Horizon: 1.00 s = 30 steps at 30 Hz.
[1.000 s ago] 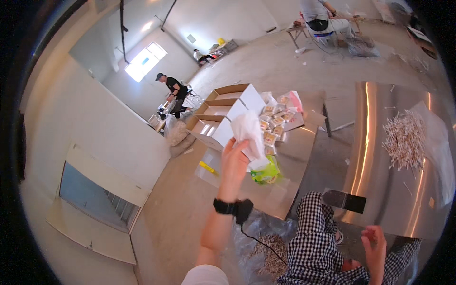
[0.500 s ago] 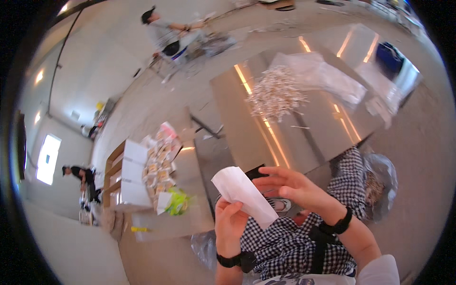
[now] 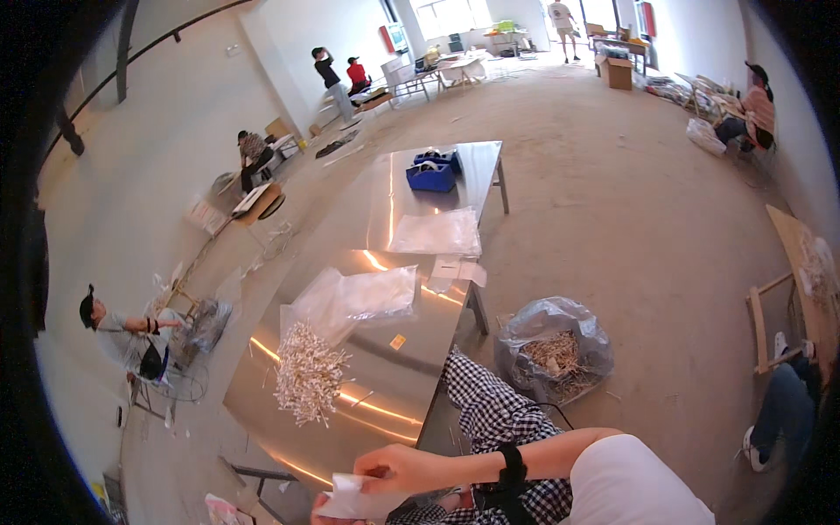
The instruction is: Sorting and counting cotton swabs on a metal table and placing them into a plastic bag.
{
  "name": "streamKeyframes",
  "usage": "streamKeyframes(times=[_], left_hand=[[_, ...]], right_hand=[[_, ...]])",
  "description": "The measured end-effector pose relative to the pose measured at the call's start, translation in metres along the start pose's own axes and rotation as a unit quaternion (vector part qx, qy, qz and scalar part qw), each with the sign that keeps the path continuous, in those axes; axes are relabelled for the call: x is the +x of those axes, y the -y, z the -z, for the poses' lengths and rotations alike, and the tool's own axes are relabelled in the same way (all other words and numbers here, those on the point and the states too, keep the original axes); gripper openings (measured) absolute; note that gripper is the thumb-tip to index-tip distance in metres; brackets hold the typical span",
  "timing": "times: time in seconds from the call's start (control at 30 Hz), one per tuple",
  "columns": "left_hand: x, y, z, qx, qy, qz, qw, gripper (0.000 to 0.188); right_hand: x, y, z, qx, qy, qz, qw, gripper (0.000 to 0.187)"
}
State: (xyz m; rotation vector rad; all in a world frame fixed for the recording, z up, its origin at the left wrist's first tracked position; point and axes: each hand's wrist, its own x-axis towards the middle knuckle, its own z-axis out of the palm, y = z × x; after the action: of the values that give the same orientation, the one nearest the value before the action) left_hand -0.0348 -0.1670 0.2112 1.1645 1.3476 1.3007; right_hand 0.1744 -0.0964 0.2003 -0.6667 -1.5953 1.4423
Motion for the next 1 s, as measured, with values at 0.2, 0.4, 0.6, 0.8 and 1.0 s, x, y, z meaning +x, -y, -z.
streamKeyframes(times=[0.2,0.4,0.6,0.8,1.0], left_hand=[[0.013,-0.022,0.002,0.072,0.131,-0.112,0.982,0.054],[0.001,-0.03,-0.005,0.122,-0.041,0.01,0.992,0.019],[-0.014,-0.058,-0.024,-0.024,-0.084,-0.04,0.995,0.016],[-0.06,-0.125,-0.061,-0.214,-0.032,-0.293,0.931,0.016],[-0.078,-0.091,-0.064,-0.422,-0.007,-0.337,0.841,0.016]], right_hand=[[-0.003,0.016,-0.012,-0.2,0.084,0.153,0.964,0.01],[-0.006,0.027,0.007,0.005,0.007,-0.031,0.999,0.032],[-0.016,0.07,0.003,0.259,-0.04,-0.216,0.94,0.034],[-0.018,0.125,-0.047,0.24,0.041,0.315,0.917,0.019],[-0.052,0.091,-0.108,0.485,-0.021,0.406,0.774,0.018]])
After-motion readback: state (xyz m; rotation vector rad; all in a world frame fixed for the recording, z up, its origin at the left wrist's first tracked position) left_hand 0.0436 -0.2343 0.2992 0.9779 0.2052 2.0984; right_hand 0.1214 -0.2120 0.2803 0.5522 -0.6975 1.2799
